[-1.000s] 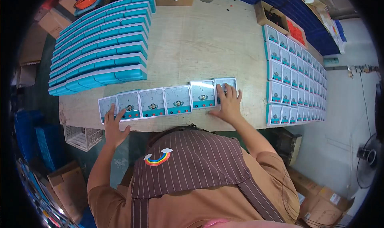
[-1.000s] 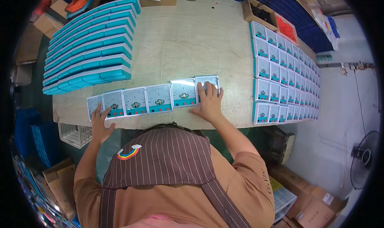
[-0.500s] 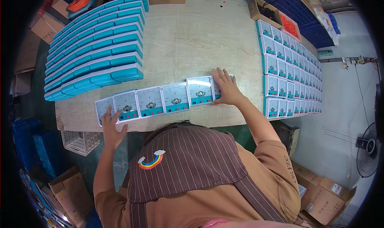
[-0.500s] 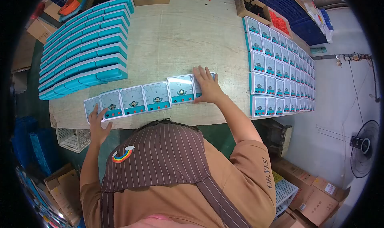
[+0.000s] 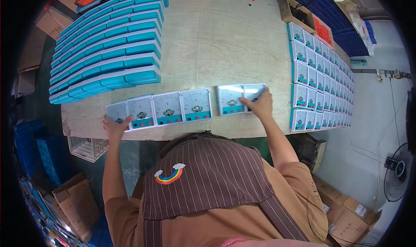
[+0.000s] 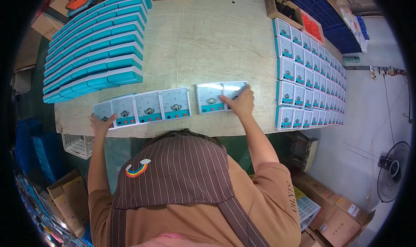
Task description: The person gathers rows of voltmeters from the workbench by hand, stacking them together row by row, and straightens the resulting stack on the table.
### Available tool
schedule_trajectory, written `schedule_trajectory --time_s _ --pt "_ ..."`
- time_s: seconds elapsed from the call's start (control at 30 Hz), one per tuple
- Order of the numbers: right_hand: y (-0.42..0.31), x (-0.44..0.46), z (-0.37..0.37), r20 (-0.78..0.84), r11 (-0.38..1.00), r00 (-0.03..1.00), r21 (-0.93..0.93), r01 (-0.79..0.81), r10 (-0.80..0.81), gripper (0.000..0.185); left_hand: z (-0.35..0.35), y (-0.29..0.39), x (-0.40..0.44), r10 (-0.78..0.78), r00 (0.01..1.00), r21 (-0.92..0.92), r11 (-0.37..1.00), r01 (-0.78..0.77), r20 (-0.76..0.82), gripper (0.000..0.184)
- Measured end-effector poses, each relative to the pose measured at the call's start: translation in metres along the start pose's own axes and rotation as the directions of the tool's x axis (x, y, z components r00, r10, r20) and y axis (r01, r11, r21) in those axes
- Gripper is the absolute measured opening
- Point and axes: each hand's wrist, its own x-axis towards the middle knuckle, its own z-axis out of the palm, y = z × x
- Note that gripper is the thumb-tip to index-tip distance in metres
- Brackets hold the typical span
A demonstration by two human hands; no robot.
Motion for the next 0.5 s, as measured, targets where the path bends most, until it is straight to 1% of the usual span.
schedule_trajectory --time_s 0.07,0.1,0.2,0.27,0.33,0.37,0.47,0.5 --pt "-0.028 -0.023 0.013 -0.032 0.997 0.999 -0.081 0.0 -0.003 0.121 0.005 0.003 -0.004 0.029 0.999 0.031 0.999 -0.028 -0.031 0.126" --pt "-0.028 -0.027 0.017 -0.062 0.995 0.997 -0.091 0.03 -0.036 0.12 0.004 0.002 -0.004 0.03 0.999 0.024 0.999 -0.03 -0.016 0.126" --pt "-0.033 -0.034 0.023 0.017 0.999 0.999 -0.02 0.044 -0.044 0.121 -0.006 -0.021 0.003 0.04 0.999 0.012 0.999 -0.04 -0.006 0.126" --pt "-0.054 -0.054 0.038 0.037 0.991 0.99 0.006 0.134 -0.134 0.117 -0.012 -0.062 0.024 0.068 0.997 0.017 0.998 -0.067 -0.036 0.126" --pt "-0.088 -0.08 0.059 0.08 0.979 0.976 0.031 0.202 -0.204 0.114 -0.036 -0.11 0.056 0.009 0.998 0.022 1.0 -0.007 -0.068 0.126" --pt "-0.107 -0.095 0.073 0.038 0.951 0.951 0.017 0.308 -0.308 0.106 -0.049 -0.134 0.074 -0.02 0.996 0.021 1.0 0.022 -0.081 0.127" --pt "-0.164 -0.123 0.104 0.064 0.91 0.908 0.076 0.409 -0.413 0.108 -0.087 -0.205 0.134 -0.051 0.998 -0.016 0.999 0.051 -0.043 0.127" --pt "-0.177 -0.128 0.111 0.051 0.888 0.887 0.034 0.459 -0.46 0.107 -0.098 -0.212 0.145 -0.047 0.999 0.028 0.998 0.047 -0.025 0.126"
